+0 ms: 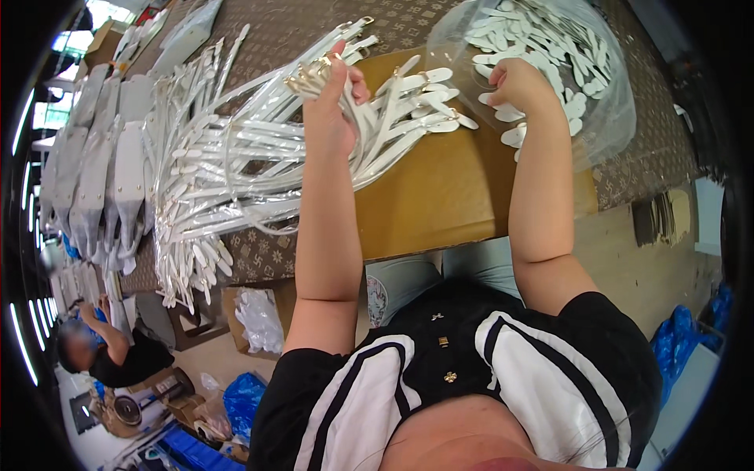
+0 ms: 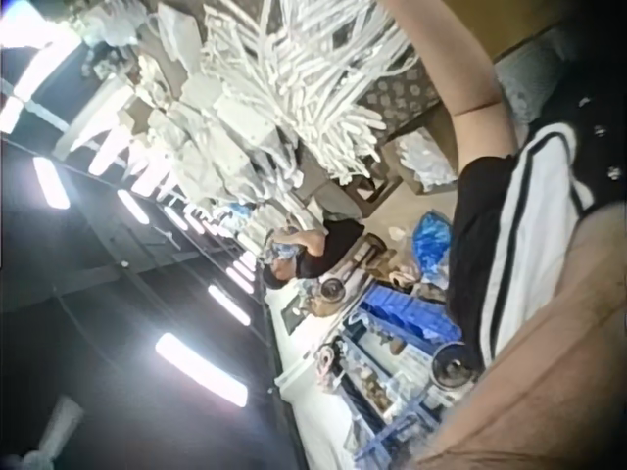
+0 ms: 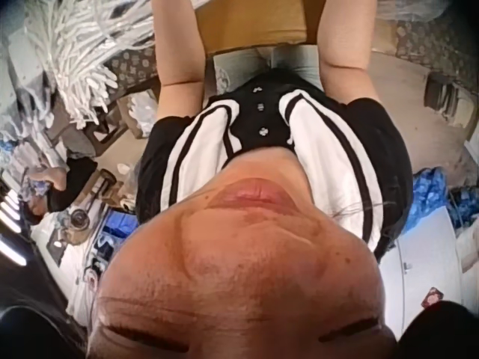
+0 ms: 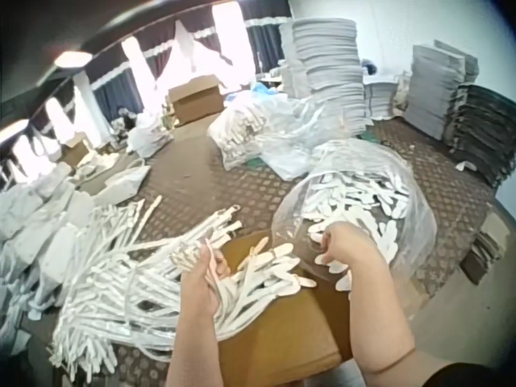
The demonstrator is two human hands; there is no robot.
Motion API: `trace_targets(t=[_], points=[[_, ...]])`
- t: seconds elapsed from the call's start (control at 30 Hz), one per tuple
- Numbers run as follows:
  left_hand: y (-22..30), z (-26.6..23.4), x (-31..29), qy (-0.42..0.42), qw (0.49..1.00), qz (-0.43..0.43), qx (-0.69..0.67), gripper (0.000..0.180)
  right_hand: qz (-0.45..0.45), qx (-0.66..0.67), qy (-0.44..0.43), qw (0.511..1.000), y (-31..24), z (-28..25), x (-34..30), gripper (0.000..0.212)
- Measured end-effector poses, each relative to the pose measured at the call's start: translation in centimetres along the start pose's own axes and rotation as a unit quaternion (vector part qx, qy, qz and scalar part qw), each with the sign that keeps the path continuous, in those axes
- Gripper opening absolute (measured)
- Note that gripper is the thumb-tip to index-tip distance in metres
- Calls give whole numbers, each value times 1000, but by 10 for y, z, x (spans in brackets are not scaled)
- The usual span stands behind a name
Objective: Assembling small white plastic components onto gold-colored circular rings.
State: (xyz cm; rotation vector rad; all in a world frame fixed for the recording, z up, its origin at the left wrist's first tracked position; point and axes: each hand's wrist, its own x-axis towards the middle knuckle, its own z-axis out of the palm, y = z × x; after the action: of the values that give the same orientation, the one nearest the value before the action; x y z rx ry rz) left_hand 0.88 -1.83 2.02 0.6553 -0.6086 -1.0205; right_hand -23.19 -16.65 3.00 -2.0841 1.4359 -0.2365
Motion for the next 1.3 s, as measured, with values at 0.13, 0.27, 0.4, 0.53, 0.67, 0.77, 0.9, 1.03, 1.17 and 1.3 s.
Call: trace_targets(t=[0.13,0.27,0.4,0.53,0.67,0.77,0.9,1.03,1.17,1.3], points=[[5,0,-3,-7,998,10,-69,37,-4,-62,-38,997,-1,8,6,27],[6,12,0,36,995,-9,-95,36,-5,-38,-21,999,-4,-2,1,22],[6,4,-1,25,994,-41,-95,33,-149,148,68,975,-38,11,-6,15],[1,11,-1,19,999,-36,-27,26,-173,403,15,899,-80,40,-28,19],[-3,15,-2,5,999,-40,19,24,-174,577,-119,789,-87,50,-30,30],[-4,12,-1,-19,999,-28,40,22,-161,671,-185,700,-86,48,-31,35],[-6,11,-3,-4,999,-28,25,20,-163,720,-191,647,-85,48,-30,39],[-5,9,-3,-10,997,-66,-33,18,-156,730,-169,644,-84,50,-28,37],[-2,7,-2,10,994,-82,-66,22,-132,722,-133,666,-83,50,-27,33],[-3,10,0,6,998,-60,-24,28,-146,678,-85,716,-82,54,-23,28]])
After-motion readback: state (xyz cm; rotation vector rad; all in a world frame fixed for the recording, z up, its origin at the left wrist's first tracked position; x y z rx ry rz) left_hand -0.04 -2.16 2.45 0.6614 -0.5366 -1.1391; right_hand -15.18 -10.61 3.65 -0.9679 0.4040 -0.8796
